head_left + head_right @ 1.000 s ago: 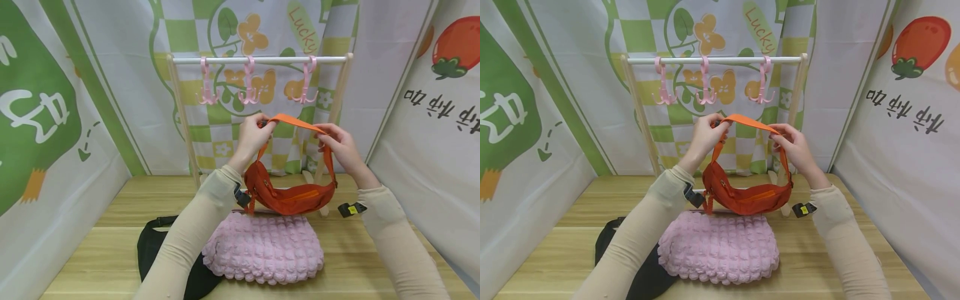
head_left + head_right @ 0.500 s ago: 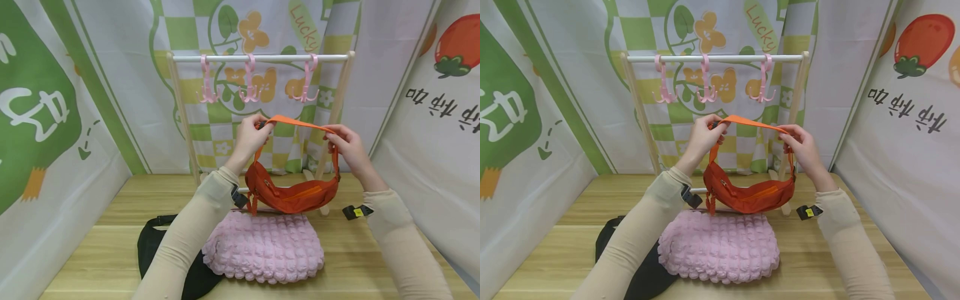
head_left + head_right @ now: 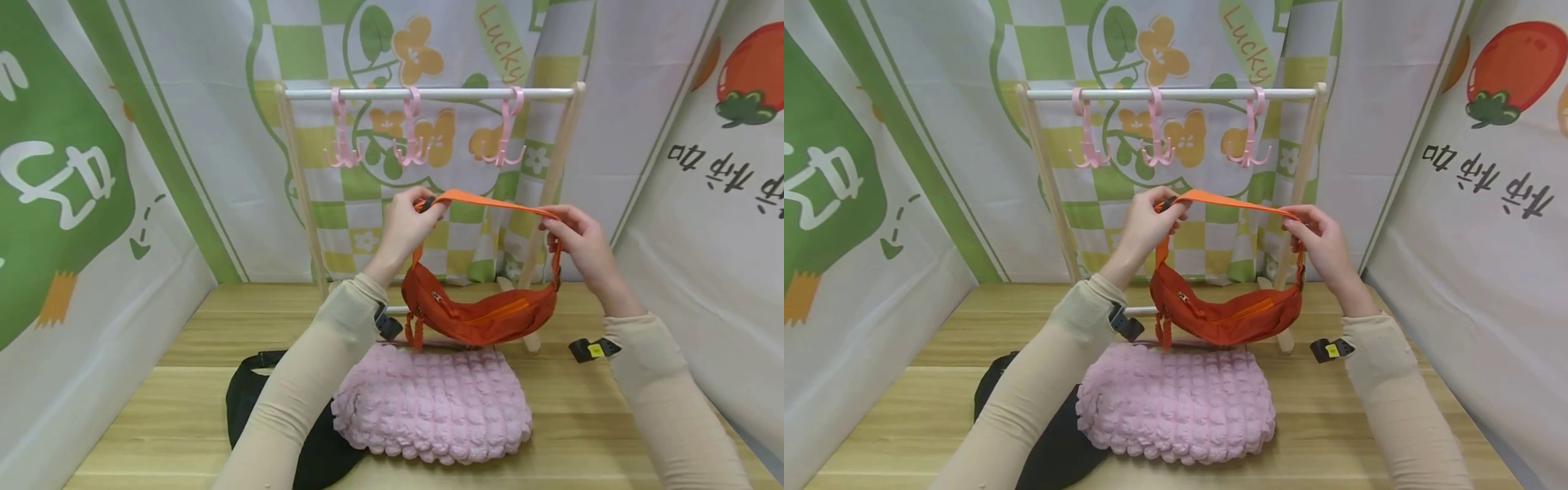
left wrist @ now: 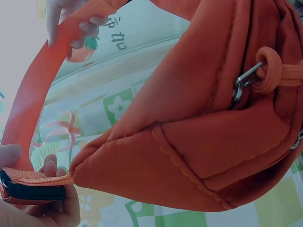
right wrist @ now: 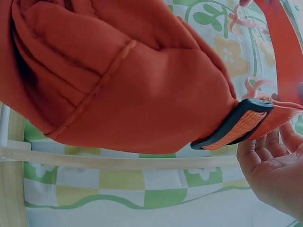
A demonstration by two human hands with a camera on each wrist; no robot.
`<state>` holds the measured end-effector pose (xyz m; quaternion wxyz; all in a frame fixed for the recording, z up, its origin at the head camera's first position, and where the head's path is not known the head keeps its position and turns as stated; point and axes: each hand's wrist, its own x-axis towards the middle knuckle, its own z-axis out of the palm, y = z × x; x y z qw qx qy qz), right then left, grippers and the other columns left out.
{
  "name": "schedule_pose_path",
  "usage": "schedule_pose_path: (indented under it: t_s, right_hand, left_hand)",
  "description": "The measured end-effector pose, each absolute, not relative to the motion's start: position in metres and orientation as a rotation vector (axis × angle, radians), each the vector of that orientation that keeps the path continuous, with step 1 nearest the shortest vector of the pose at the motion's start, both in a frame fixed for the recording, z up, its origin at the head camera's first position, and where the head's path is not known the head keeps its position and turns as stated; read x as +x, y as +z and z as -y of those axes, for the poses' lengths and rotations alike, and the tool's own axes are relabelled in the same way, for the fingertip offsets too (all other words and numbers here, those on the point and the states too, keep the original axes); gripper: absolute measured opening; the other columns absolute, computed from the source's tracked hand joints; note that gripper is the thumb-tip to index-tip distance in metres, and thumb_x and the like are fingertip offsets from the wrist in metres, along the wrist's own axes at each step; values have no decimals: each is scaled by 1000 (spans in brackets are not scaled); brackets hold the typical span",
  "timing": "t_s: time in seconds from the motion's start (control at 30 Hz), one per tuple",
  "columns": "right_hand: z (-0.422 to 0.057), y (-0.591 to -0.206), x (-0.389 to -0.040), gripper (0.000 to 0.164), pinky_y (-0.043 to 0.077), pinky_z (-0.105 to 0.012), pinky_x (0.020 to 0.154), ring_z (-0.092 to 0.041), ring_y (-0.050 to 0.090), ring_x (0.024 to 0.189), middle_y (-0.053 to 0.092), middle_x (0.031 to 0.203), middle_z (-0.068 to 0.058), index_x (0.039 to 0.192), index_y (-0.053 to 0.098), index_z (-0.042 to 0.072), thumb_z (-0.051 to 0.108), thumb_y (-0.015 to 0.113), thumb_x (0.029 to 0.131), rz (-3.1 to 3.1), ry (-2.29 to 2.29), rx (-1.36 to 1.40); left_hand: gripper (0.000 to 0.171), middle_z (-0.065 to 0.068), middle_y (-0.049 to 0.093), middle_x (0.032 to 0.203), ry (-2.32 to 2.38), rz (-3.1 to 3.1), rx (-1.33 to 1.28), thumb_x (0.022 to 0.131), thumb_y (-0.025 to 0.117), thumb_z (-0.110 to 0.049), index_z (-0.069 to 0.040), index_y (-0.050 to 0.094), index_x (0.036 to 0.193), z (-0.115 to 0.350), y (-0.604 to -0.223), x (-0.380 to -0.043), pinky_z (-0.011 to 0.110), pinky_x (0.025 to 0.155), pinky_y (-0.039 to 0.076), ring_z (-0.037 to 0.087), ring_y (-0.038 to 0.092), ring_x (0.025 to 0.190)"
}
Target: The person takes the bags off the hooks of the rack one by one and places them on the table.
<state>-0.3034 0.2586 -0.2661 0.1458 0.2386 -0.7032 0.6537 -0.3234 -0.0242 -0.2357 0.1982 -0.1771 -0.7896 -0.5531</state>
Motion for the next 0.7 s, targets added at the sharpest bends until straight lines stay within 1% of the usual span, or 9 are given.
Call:
schedule_pose_path:
  t_s: [0.13, 0.3, 0.37, 0.5, 0.57, 0.63, 0.7]
  right_hand:
    - [-260, -265, -302, 17, 45, -20, 53, -10, 51, 63, 64, 86, 5, 110, 65, 14, 14, 57, 95, 2028, 1878, 695]
    - [-262, -264, -300, 18, 44, -21, 52, -10, 50, 62, 63, 86, 5, 110, 65, 14, 14, 57, 95, 2039, 1863, 698]
    - [-263, -264, -299, 18, 44, -20, 53, -10, 51, 62, 64, 86, 5, 110, 65, 14, 14, 57, 95, 2033, 1863, 696]
    - [-264, -263, -298, 18, 45, -20, 53, -10, 51, 62, 64, 87, 3, 110, 66, 13, 13, 57, 95, 2011, 1874, 694]
    - [-264, -262, -298, 18, 45, -19, 53, -10, 51, 62, 64, 87, 2, 110, 66, 14, 12, 57, 94, 2007, 1874, 693]
    - [-264, -262, -297, 18, 45, -19, 53, -10, 51, 62, 64, 86, 3, 110, 66, 14, 13, 58, 94, 2010, 1877, 689]
    - [-265, -262, -296, 18, 45, -19, 53, -9, 51, 62, 64, 86, 4, 110, 66, 14, 13, 58, 94, 2019, 1874, 681]
  left_hand:
    - [20, 3, 68, 75, -1496, 2230, -498, 87, 67, -31, -11, 68, 86, 26, -236, -323, 24, 53, 44, 13, 58, 61]
    - [24, 0, 59, 68, -1448, 2261, -493, 87, 68, -34, -10, 66, 84, 28, -236, -321, 23, 51, 37, 13, 46, 57]
    - [24, 0, 57, 66, -1471, 2264, -501, 86, 68, -34, -10, 66, 83, 29, -235, -320, 23, 51, 38, 14, 47, 56]
    - [20, 5, 56, 65, -1640, 2236, -529, 87, 69, -29, -9, 66, 85, 30, -236, -319, 27, 52, 47, 20, 55, 56]
    - [18, 5, 55, 65, -1718, 2220, -528, 86, 70, -26, -8, 66, 87, 31, -236, -319, 27, 54, 50, 21, 56, 56]
    - [17, 7, 56, 68, -1769, 2212, -517, 85, 71, -23, -7, 66, 89, 32, -237, -320, 26, 54, 50, 19, 55, 56]
    - [17, 5, 56, 69, -1793, 2222, -498, 84, 72, -22, -7, 67, 91, 33, -238, -320, 24, 54, 47, 16, 53, 56]
